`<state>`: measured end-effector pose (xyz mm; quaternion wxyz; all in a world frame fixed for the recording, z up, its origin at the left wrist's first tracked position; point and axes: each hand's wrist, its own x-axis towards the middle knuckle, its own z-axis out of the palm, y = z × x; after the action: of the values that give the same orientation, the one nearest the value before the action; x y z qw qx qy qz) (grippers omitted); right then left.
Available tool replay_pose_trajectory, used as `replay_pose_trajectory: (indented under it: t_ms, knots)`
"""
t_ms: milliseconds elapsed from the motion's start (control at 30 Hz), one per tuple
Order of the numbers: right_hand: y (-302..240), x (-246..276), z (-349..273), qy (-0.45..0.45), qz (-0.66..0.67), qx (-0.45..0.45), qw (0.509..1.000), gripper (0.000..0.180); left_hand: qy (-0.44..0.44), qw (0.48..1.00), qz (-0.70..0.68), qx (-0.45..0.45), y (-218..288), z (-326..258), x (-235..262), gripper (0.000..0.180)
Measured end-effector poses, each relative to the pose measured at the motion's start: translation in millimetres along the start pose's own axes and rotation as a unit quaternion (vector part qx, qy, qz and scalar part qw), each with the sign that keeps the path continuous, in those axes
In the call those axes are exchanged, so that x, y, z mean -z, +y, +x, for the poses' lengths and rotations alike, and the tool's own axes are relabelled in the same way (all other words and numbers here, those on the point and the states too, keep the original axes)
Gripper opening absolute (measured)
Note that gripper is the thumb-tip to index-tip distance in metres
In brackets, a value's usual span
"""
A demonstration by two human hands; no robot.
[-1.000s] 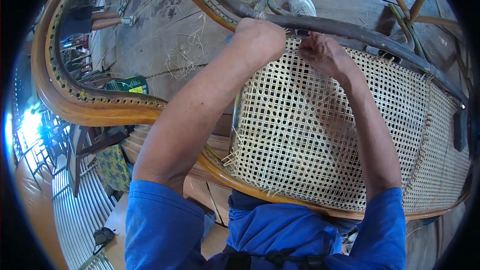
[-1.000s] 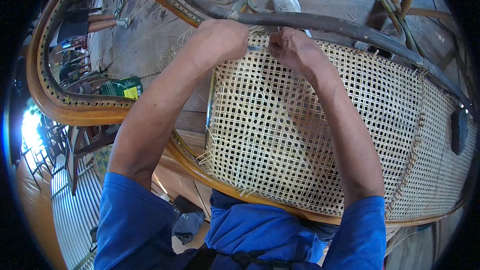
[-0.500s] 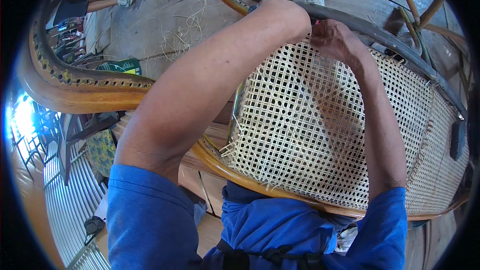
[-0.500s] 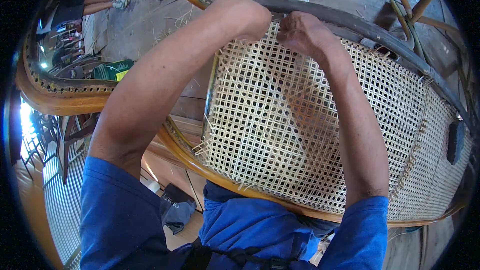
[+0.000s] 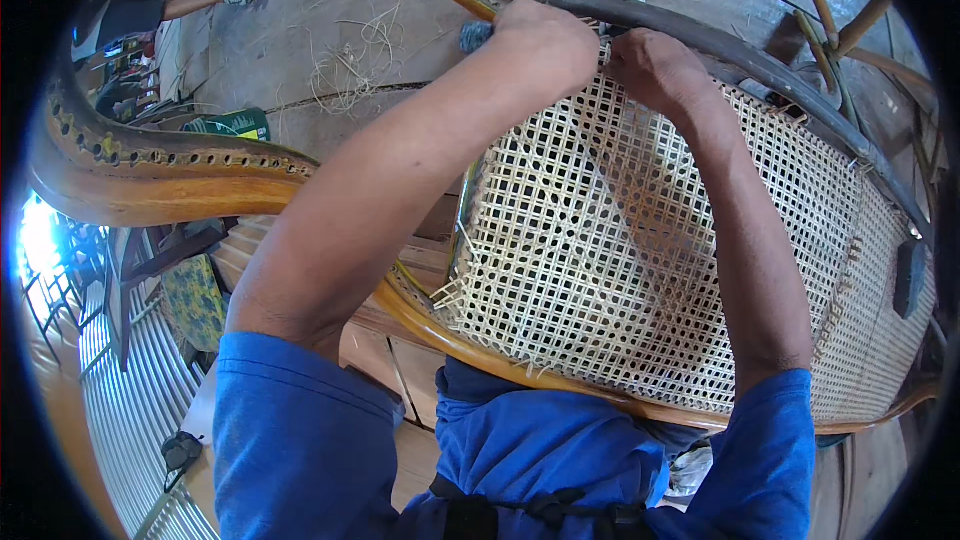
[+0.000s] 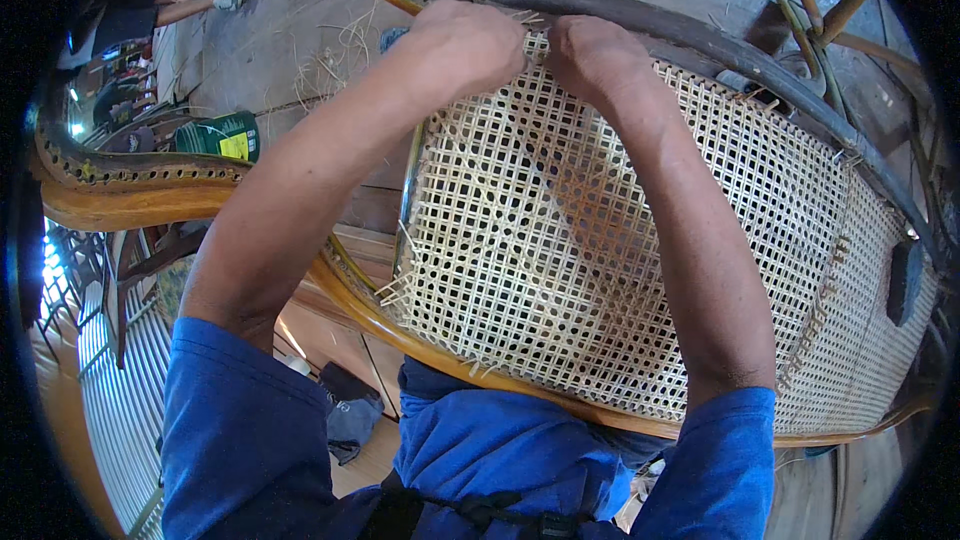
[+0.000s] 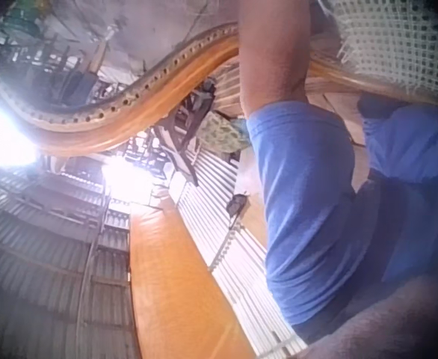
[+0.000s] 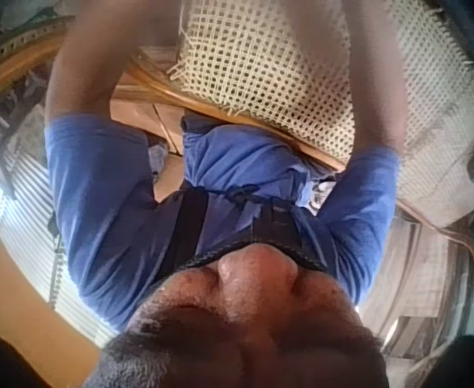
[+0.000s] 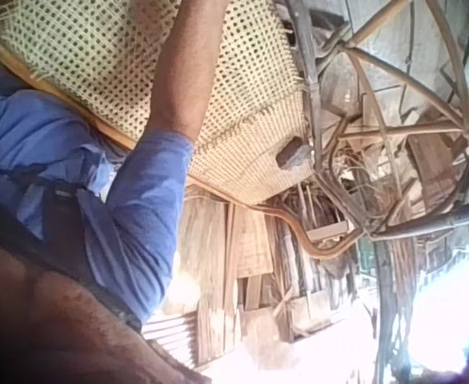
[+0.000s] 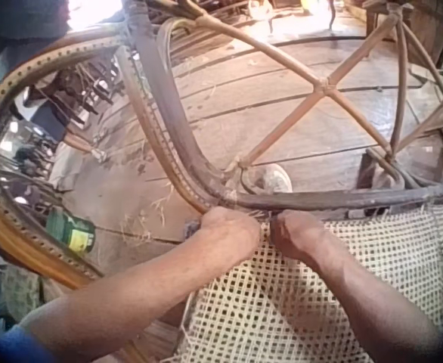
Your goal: Repairing or weaving a rattan chair by lacing rattan strips through the frame.
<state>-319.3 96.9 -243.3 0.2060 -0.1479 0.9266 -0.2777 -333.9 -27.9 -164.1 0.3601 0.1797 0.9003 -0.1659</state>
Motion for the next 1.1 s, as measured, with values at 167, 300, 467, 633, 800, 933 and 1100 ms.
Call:
replay_pose_trajectory:
  t_ms: [167, 300, 467, 633, 800, 933, 1100]
  knots:
    - [13.3, 0.7, -4.5, 0.082, -0.049, 0.232, 0.968, 0.016, -0.006, 1.000, 0.020, -0.011, -2.1, -2.4, 13.7, 0.028]
    - [17.6, 6.3, -2.2, 0.071, 0.000, 0.220, 0.973, 0.012, 0.030, 0.998, 0.061, -0.010, -19.8, -23.0, 14.8, 0.024]
    - [20.5, 3.9, 5.0, 0.060, 0.007, 0.288, 0.956, 0.010, 0.097, 0.995, -0.016, 0.030, -49.5, -65.0, -0.3, 0.027]
    - [16.9, 8.4, 17.1, 0.007, -0.015, 0.274, 0.962, 0.009, 0.185, 0.980, -0.060, 0.027, -58.4, -89.7, -24.1, 0.039]
    - [-3.2, 22.4, 29.9, -0.126, -0.015, 0.144, 0.981, 0.009, 0.169, 0.982, -0.053, 0.061, -55.6, -106.8, -34.7, 0.043]
    - [-14.8, 17.5, 38.1, -0.097, -0.053, 0.093, 0.990, 0.008, 0.132, 0.986, -0.056, 0.080, -46.5, -114.9, -34.4, 0.044]
    - [-4.5, 26.8, 37.0, -0.158, 0.013, 0.039, 0.987, 0.013, 0.141, 0.987, -0.032, 0.074, -44.0, -121.3, -30.8, 0.042]
